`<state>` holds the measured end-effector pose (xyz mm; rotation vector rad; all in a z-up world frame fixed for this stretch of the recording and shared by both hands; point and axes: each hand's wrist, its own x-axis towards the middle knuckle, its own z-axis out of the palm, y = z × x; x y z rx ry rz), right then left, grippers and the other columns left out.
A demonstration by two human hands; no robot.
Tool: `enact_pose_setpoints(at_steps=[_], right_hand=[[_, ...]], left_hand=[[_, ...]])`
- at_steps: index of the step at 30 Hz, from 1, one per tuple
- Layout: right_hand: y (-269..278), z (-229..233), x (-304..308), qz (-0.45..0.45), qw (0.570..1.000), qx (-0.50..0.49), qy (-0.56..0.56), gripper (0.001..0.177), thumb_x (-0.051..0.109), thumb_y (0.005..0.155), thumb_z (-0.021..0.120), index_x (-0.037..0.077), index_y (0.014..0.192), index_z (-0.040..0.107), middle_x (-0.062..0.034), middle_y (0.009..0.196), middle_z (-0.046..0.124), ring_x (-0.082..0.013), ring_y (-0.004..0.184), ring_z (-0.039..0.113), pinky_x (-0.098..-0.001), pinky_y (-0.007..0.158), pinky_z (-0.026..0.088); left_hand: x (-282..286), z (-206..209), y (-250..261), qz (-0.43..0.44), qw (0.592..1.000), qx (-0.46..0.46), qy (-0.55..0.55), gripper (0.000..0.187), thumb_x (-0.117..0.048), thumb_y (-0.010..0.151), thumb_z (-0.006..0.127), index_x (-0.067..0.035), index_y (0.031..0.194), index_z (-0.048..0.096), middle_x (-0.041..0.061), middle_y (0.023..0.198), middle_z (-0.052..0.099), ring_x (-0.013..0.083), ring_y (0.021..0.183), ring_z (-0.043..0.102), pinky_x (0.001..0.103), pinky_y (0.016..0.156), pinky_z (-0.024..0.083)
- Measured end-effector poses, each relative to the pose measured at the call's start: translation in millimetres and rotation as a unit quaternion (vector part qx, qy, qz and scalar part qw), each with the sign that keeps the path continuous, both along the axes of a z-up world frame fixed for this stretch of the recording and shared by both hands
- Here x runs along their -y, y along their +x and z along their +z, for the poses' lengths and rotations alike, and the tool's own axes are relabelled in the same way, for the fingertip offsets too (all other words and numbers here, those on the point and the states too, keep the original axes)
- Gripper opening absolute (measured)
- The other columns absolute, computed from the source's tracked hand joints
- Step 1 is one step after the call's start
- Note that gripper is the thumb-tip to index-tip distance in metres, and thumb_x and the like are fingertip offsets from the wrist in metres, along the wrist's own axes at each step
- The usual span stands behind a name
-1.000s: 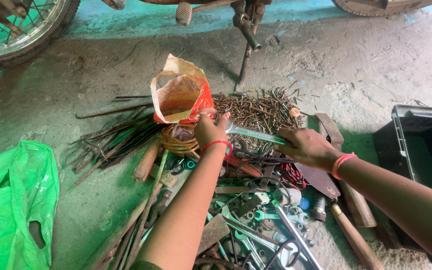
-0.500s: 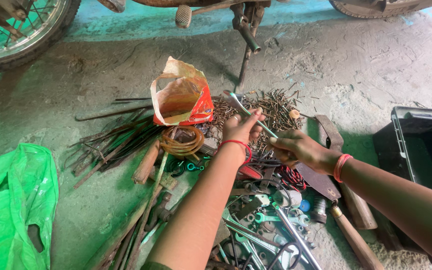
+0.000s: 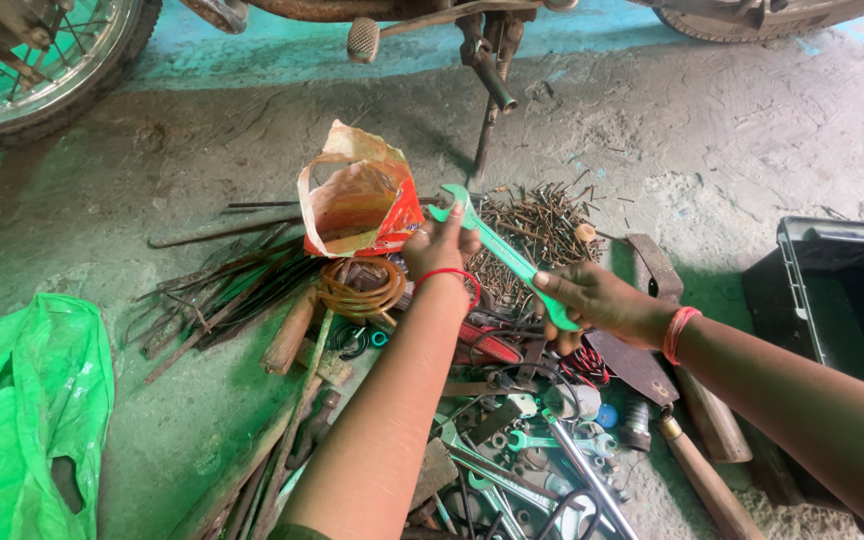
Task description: The person sorts small metal fasteners from a pile on the floor into a paper bag. They also pick up a wrench and a pipe wrench from the surrounding tools and place them into a black toolbox.
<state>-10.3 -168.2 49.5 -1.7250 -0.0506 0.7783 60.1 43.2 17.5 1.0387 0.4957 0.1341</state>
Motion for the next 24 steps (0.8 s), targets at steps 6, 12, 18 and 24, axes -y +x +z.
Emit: enact_pose_setpoints(at_steps=[6,12,18,24], right_hand=[[6.2,-16.3,14.1,-0.05,0.998,0.023,-0.022,0.054,0.051,0.1,0.053,0.001,0.081,0.062,-0.0099,0.057,0.059,-0.0153,0.043,0.052,-0.0315,0.04,0.043],[0.9,-27.3,31.7,-0.143,0.985,0.069,-0.073,0.054,0.051,0.103,0.046,0.004,0.081,0.063,-0.0054,0.059,0.054,-0.014,0.048,0.042,-0.0335,0.043,0.039],[-4.4,-32.4,66.2,-0.244,0.95,0.14,-0.132,0.04,0.04,0.105,0.047,0.005,0.104,0.066,-0.0027,0.068,0.053,-0.0129,0.058,0.051,-0.0314,0.052,0.048],[-18.1,-40.2,130.2,-0.351,0.879,0.254,-0.201,0.029,0.026,0.108,0.05,0.001,0.111,0.066,-0.0136,0.079,0.064,-0.0183,0.07,0.058,-0.0377,0.062,0.049]], left_hand=[[-3.4,17.9,-1.8,0.036,0.998,-0.026,-0.039,0.027,-0.027,0.098,0.066,-0.001,0.093,0.062,0.011,0.069,0.07,0.0149,0.051,0.066,0.026,0.047,0.057],[25.9,-25.5,-11.9,-0.214,0.977,-0.025,0.013,0.019,-0.016,0.097,0.064,-0.003,0.111,0.066,0.009,0.087,0.074,0.0138,0.062,0.068,0.025,0.048,0.055],[134.6,-90.0,-11.3,-0.292,0.927,0.184,0.148,0.031,-0.009,0.096,0.071,0.004,0.123,0.067,0.011,0.112,0.075,0.0154,0.096,0.072,0.027,0.084,0.059],[232.1,-63.7,-30.8,-0.373,0.863,0.137,0.312,0.04,-0.039,0.093,0.067,-0.009,0.119,0.075,0.015,0.101,0.076,0.0286,0.095,0.074,0.04,0.084,0.057]])
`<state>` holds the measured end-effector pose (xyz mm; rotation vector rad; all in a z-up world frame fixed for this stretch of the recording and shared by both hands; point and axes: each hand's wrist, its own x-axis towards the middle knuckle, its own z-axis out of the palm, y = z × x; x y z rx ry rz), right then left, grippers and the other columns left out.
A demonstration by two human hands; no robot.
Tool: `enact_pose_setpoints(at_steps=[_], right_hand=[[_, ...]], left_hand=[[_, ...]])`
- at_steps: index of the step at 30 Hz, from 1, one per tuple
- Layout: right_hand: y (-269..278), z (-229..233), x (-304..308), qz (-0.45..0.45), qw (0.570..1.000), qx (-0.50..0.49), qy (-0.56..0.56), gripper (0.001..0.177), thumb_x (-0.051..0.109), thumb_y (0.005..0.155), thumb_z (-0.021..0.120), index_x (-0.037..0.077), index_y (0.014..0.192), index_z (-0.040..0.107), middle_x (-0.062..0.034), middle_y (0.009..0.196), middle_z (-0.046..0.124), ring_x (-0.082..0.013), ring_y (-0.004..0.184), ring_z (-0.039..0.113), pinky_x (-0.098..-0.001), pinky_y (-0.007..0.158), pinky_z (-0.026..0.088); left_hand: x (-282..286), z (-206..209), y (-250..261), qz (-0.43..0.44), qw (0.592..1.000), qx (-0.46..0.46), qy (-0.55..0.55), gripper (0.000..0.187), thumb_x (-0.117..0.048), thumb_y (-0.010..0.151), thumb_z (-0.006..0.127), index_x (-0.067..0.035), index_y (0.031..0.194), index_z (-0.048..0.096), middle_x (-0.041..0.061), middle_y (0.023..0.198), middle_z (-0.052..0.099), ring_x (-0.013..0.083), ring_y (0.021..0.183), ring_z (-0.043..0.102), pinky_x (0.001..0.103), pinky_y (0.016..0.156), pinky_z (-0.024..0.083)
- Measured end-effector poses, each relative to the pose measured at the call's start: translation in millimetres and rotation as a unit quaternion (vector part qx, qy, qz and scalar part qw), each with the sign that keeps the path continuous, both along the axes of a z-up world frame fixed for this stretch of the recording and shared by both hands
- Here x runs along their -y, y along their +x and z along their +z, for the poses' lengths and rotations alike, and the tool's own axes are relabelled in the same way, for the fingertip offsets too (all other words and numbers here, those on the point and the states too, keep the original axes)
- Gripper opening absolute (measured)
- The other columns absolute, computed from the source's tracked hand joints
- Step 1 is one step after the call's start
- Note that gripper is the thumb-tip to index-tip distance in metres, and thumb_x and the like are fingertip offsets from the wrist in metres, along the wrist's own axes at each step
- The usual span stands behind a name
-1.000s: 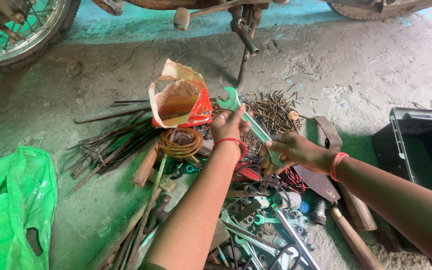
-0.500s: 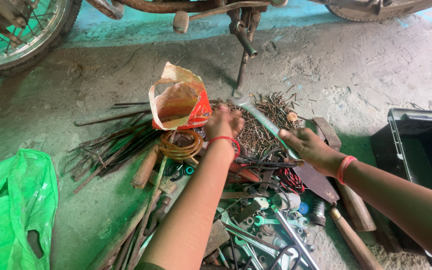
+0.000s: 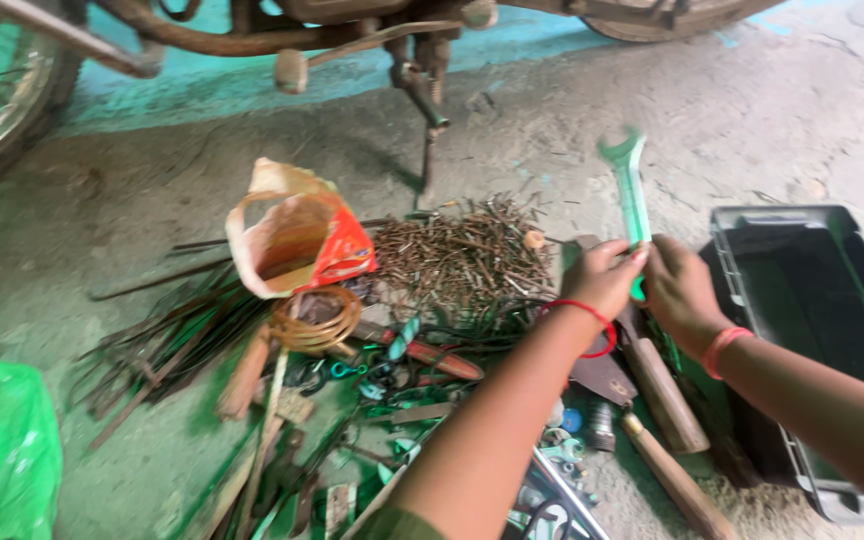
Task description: The person sorts small metal fasteners from a pile on the floor into a paper bag. They also pick up a wrench and a pipe wrench from the surrounding tools and place them into a black toolbox.
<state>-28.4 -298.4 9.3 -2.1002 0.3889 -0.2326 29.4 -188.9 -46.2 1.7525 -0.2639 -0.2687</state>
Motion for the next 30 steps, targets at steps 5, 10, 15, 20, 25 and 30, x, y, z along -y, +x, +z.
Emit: enact_pose_setpoints(at_steps=[5,10,15,20,25,30], right_hand=[[-21.6,0.8,72.3,-0.052,0.994,0.063,-0.067,0.025,0.021,0.108,0.053,-0.002,0.111,0.063,-0.0165,0.087,0.066,-0.0226,0.076,0.062,-0.0396,0.068,0.05],[-51.8,-7.5,119.8,-0.113,0.991,0.019,-0.063,0.025,0.022,0.109,0.055,0.0,0.113,0.065,-0.0117,0.091,0.068,-0.0189,0.078,0.062,-0.0369,0.072,0.05],[-74.1,-21.0,150.5,-0.156,0.987,-0.046,0.018,0.024,0.022,0.106,0.057,0.005,0.12,0.067,-0.0021,0.095,0.07,-0.0121,0.077,0.058,-0.0307,0.069,0.049],[-92.9,-35.5,168.8,-0.157,0.982,-0.1,0.028,0.023,0.023,0.106,0.058,0.005,0.117,0.067,-0.0059,0.09,0.068,-0.0132,0.073,0.055,-0.0325,0.065,0.047],[-100.2,-54.2,177.2,-0.138,0.979,-0.133,0.065,0.022,0.023,0.105,0.058,0.005,0.114,0.066,-0.004,0.089,0.064,-0.0119,0.074,0.053,-0.0315,0.066,0.047],[-94.3,-67.9,183.1,-0.131,0.977,-0.158,0.063,0.021,0.023,0.104,0.059,0.005,0.115,0.065,-0.0038,0.085,0.057,-0.013,0.073,0.051,-0.0323,0.066,0.046]], left_hand=[[76.7,9.1,-29.1,-0.007,0.997,0.058,0.041,0.042,-0.037,0.092,0.071,-0.008,0.122,0.073,0.02,0.114,0.073,0.0395,0.107,0.069,0.047,0.091,0.055],[115.3,7.8,-73.7,0.006,0.987,-0.03,0.155,0.054,-0.037,0.078,0.083,-0.006,0.12,0.07,0.019,0.123,0.07,0.0382,0.112,0.068,0.047,0.093,0.056],[117.1,33.6,-107.3,-0.089,0.947,-0.168,0.258,0.068,-0.049,0.075,0.086,-0.002,0.121,0.067,0.022,0.121,0.07,0.0385,0.111,0.069,0.046,0.094,0.057],[124.7,37.0,-123.9,-0.099,0.941,-0.191,0.26,0.062,-0.043,0.077,0.086,0.0,0.117,0.066,0.024,0.116,0.07,0.0391,0.107,0.071,0.046,0.091,0.058],[143.8,26.8,-131.2,-0.084,0.956,-0.141,0.243,0.022,-0.018,0.092,0.069,0.002,0.101,0.076,0.028,0.106,0.072,0.0426,0.1,0.072,0.048,0.085,0.061],[142.5,27.6,-114.5,-0.078,0.958,-0.121,0.248,0.022,-0.016,0.093,0.065,0.002,0.1,0.076,0.028,0.104,0.073,0.0419,0.098,0.073,0.047,0.083,0.061]])
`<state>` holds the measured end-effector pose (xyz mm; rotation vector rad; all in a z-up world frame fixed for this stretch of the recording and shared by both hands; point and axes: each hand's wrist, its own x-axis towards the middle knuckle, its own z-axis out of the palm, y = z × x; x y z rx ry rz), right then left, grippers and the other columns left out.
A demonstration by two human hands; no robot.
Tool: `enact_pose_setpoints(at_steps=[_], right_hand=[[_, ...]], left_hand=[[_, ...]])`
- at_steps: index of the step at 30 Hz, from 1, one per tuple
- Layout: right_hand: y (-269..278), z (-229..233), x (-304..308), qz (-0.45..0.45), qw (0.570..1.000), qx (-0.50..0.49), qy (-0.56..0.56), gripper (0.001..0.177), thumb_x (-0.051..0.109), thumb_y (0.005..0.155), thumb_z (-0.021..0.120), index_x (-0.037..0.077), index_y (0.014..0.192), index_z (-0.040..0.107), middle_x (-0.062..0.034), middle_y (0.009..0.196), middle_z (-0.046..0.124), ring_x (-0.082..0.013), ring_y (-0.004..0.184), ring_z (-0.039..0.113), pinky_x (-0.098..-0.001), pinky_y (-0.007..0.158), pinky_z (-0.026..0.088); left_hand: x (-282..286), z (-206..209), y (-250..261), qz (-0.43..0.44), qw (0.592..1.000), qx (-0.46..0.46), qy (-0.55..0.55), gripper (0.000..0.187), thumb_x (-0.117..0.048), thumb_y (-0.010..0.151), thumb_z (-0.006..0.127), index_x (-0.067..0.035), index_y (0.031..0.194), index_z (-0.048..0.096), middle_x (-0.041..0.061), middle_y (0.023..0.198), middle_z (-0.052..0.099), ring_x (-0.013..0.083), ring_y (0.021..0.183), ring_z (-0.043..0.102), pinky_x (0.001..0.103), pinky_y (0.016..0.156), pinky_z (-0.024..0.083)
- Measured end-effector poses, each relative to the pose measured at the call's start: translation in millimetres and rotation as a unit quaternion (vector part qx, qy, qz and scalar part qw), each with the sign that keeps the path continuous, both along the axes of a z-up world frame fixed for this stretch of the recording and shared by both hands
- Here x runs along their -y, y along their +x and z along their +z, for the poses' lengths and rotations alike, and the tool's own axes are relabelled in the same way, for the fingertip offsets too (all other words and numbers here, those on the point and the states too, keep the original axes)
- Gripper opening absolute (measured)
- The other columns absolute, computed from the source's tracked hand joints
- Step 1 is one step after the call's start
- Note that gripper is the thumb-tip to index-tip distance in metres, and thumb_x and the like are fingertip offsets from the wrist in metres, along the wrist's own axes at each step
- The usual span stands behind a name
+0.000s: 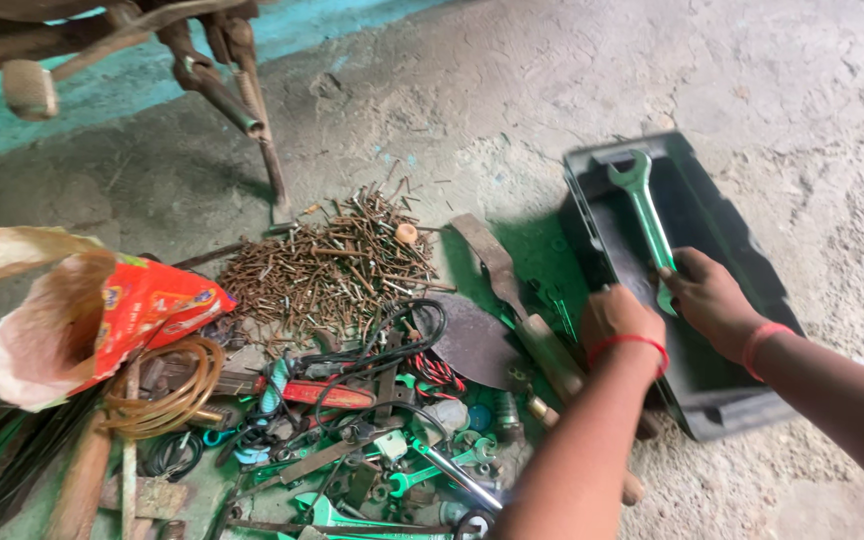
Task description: The person sorts small metal fasteners from a pile on the floor into a paper bag. They also pick up a wrench and a pipe wrench from the surrounding tools and place them into a black toolbox.
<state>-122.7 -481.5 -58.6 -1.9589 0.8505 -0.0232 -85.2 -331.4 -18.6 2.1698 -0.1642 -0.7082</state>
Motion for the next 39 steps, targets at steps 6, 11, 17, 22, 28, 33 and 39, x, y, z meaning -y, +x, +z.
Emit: enact_pose_setpoints(at_steps=[6,11,17,22,28,33,39], right_hand=[[15.0,-0.3,-0.4,0.007,0.999,-0.033,0.025,0.023,0.025,0.103,0.06,0.006,0.116,0.066,-0.0036,0.086,0.06,-0.0126,0.073,0.052,-0.0332,0.065,0.047],[38.2,1.4,0.5,0.066,0.994,-0.081,-0.03,0.023,0.024,0.103,0.059,0.004,0.107,0.071,-0.0053,0.084,0.064,-0.0144,0.072,0.053,-0.0348,0.066,0.047],[64.3,-15.3,-2.7,0.066,0.994,-0.08,-0.034,0.019,0.016,0.099,0.062,0.004,0.11,0.071,-0.0095,0.087,0.067,-0.0165,0.074,0.058,-0.036,0.066,0.049],[78.9,-41.3,-7.3,0.034,0.994,-0.101,0.002,0.027,0.019,0.1,0.066,-0.001,0.116,0.07,-0.0119,0.095,0.068,-0.0168,0.079,0.059,-0.0376,0.069,0.051],[87.7,-61.4,-4.6,0.029,0.994,-0.103,0.029,0.041,0.004,0.091,0.067,0.005,0.132,0.066,-0.0085,0.11,0.069,-0.02,0.092,0.069,-0.0359,0.075,0.058],[85.5,-76.7,2.3,0.053,0.989,-0.132,0.043,0.047,-0.005,0.087,0.067,0.005,0.133,0.069,-0.0161,0.114,0.074,-0.0215,0.096,0.069,-0.037,0.08,0.056],[91.7,-61.1,3.5,0.092,0.993,0.003,0.073,0.045,-0.004,0.088,0.061,0.004,0.132,0.068,-0.0055,0.123,0.074,-0.0137,0.106,0.066,-0.0302,0.091,0.052]], left_hand=[[-2.6,4.7,59.8,0.017,0.999,0.032,0.008,0.022,-0.02,0.091,0.068,-0.003,0.099,0.078,0.025,0.103,0.073,0.0404,0.097,0.074,0.047,0.082,0.062],[-12.9,-4.5,83.0,0.039,0.996,0.07,-0.03,0.039,-0.027,0.09,0.073,0.001,0.116,0.068,0.025,0.107,0.073,0.04,0.1,0.072,0.046,0.086,0.06],[-12.4,-18.8,65.2,0.002,0.995,0.098,-0.033,0.069,-0.019,0.089,0.069,0.001,0.148,0.04,0.026,0.125,0.065,0.0406,0.112,0.066,0.046,0.094,0.055],[-15.5,-28.1,64.6,0.008,0.996,0.067,-0.062,0.052,-0.017,0.096,0.061,-0.002,0.143,0.046,0.025,0.126,0.066,0.0412,0.115,0.065,0.048,0.096,0.053],[-19.8,-22.2,73.0,0.003,0.998,0.04,-0.053,0.041,-0.014,0.096,0.059,-0.003,0.135,0.055,0.023,0.125,0.067,0.0396,0.116,0.066,0.046,0.096,0.054],[-22.0,-23.6,72.3,0.001,0.998,0.039,-0.049,0.047,-0.015,0.095,0.058,-0.006,0.141,0.053,0.021,0.126,0.068,0.037,0.116,0.066,0.044,0.097,0.054],[-22.7,-40.0,77.3,-0.003,0.999,0.036,-0.026,0.054,-0.016,0.094,0.06,-0.009,0.147,0.05,0.022,0.125,0.068,0.0373,0.116,0.066,0.044,0.098,0.054]])
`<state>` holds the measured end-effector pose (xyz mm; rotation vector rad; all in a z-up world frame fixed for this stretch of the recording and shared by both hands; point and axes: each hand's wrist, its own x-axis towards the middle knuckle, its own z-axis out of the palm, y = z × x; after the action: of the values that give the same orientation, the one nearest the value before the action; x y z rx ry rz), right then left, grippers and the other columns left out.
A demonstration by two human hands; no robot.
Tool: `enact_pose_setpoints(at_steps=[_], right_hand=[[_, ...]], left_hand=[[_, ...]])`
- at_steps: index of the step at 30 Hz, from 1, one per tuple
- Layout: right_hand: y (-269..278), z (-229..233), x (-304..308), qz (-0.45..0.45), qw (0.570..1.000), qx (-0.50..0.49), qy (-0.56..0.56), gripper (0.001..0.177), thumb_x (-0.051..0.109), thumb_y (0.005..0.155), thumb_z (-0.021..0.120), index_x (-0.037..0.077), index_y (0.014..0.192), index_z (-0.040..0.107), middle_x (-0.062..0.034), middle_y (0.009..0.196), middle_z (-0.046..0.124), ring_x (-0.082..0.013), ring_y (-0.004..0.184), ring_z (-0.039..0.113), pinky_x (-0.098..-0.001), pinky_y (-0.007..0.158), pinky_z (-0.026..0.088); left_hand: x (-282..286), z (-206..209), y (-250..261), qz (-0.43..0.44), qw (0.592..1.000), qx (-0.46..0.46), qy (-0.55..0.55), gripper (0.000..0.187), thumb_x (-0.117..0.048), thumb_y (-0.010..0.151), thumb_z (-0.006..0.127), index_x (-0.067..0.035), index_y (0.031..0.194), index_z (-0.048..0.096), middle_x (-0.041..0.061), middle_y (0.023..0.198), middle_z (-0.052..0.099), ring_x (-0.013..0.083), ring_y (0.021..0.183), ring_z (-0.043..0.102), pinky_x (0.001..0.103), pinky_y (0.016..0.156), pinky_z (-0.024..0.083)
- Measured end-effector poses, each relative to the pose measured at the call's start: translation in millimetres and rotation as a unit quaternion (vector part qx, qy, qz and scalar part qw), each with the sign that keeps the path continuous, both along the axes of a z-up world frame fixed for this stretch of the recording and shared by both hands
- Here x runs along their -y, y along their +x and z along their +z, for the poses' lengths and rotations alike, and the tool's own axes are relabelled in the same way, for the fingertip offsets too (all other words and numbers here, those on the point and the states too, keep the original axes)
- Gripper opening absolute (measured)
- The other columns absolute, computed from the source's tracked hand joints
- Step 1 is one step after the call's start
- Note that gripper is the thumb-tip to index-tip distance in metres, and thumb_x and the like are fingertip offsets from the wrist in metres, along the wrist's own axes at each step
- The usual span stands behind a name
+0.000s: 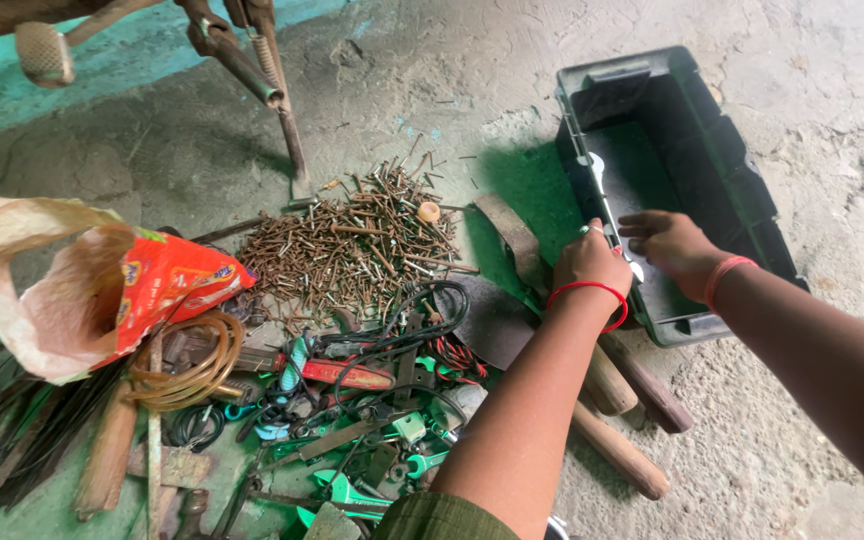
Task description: The person sorts small metal fasteners from a pile on the floor into a paper bag. They also pick up a wrench and a pipe wrench from the surrounding tools and place them into a black toolbox.
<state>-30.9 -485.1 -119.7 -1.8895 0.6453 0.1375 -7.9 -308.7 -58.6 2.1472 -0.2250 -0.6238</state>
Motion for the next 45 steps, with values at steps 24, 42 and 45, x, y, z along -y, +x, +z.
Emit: enact_pose_setpoints(at_steps=[24,42,45], right_hand=[[55.0,96.9,-213.8,0.295,0.884,0.202,-0.302,0.025,0.005,0.089,0.058,0.014,0.103,0.077,-0.0092,0.113,0.077,-0.0292,0.104,0.074,-0.0384,0.095,0.059],[48.5,58.8,-258.5,0.488,0.816,0.059,-0.303,0.046,0.028,0.079,0.076,0.02,0.123,0.068,-0.0066,0.13,0.064,-0.027,0.13,0.055,-0.0398,0.112,0.043],[44.8,59.9,-258.5,0.509,0.821,0.091,-0.243,0.042,0.018,0.079,0.074,0.018,0.12,0.07,-0.0067,0.125,0.069,-0.0256,0.126,0.06,-0.0389,0.112,0.045]], left_hand=[[-263.7,45.9,40.1,-0.03,0.972,0.145,0.181,0.021,-0.026,0.092,0.069,-0.014,0.108,0.076,0.015,0.11,0.073,0.0362,0.103,0.07,0.048,0.087,0.057],[-302.9,-16.8,16.3,-0.124,0.945,0.081,0.293,0.057,-0.048,0.092,0.065,-0.021,0.142,0.055,0.007,0.148,0.051,0.0259,0.14,0.045,0.054,0.118,0.027],[-308.3,-0.9,15.3,-0.148,0.941,0.056,0.299,0.056,-0.049,0.088,0.068,-0.022,0.137,0.061,0.006,0.144,0.056,0.0251,0.138,0.049,0.052,0.118,0.031]])
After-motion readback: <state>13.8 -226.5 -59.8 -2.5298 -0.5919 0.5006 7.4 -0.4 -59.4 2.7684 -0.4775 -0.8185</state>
